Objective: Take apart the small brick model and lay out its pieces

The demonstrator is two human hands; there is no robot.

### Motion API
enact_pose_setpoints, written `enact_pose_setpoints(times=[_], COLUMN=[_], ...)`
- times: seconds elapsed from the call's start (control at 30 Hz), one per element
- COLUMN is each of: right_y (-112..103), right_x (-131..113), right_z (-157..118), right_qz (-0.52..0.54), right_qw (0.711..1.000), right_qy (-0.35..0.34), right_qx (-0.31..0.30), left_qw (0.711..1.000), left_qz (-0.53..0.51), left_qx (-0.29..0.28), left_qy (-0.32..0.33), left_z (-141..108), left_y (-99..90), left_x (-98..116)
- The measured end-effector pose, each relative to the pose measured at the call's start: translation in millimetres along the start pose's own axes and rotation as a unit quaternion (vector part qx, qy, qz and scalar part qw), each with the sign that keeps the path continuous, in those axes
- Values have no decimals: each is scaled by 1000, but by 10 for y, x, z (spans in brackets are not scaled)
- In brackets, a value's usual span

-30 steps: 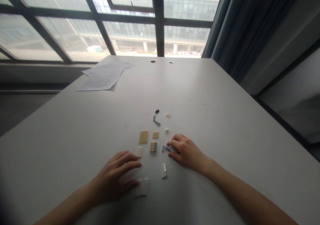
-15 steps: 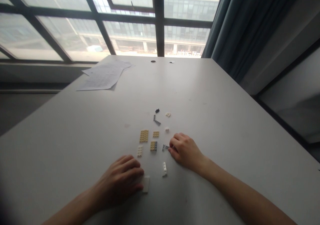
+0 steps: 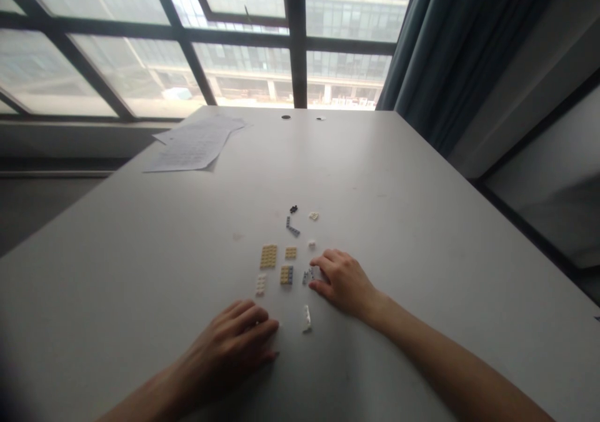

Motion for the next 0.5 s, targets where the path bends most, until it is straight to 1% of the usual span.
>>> enact_pose_setpoints(times=[0.1,0.3,0.5], right_y=[9,15,41], right_x=[-16,-65,-110], right_z=[17,15,32], right_qz=[-6,-28,-44], right_qw=[1000,1000,999], right_qy=[-4,-2,-12], right_qx=[-12,-7,-1], left_qw=[1000,999,999], left_qz=[4,38,50], left_qx=[4,-3,10], left_qy=[0,1,5], left_z=[35,124,128], left_y=[-1,-1,-27], left_x=[-14,-39,-32])
Point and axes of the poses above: each hand's wrist, its own z-axis towards the middle knuckle, its own y-axis out of the palm, x = y × z, the point moved 7 cm from there along z, towards the middle knuckle, and after that the axes turned 5 degrees about -z, right-handed, at the moved point
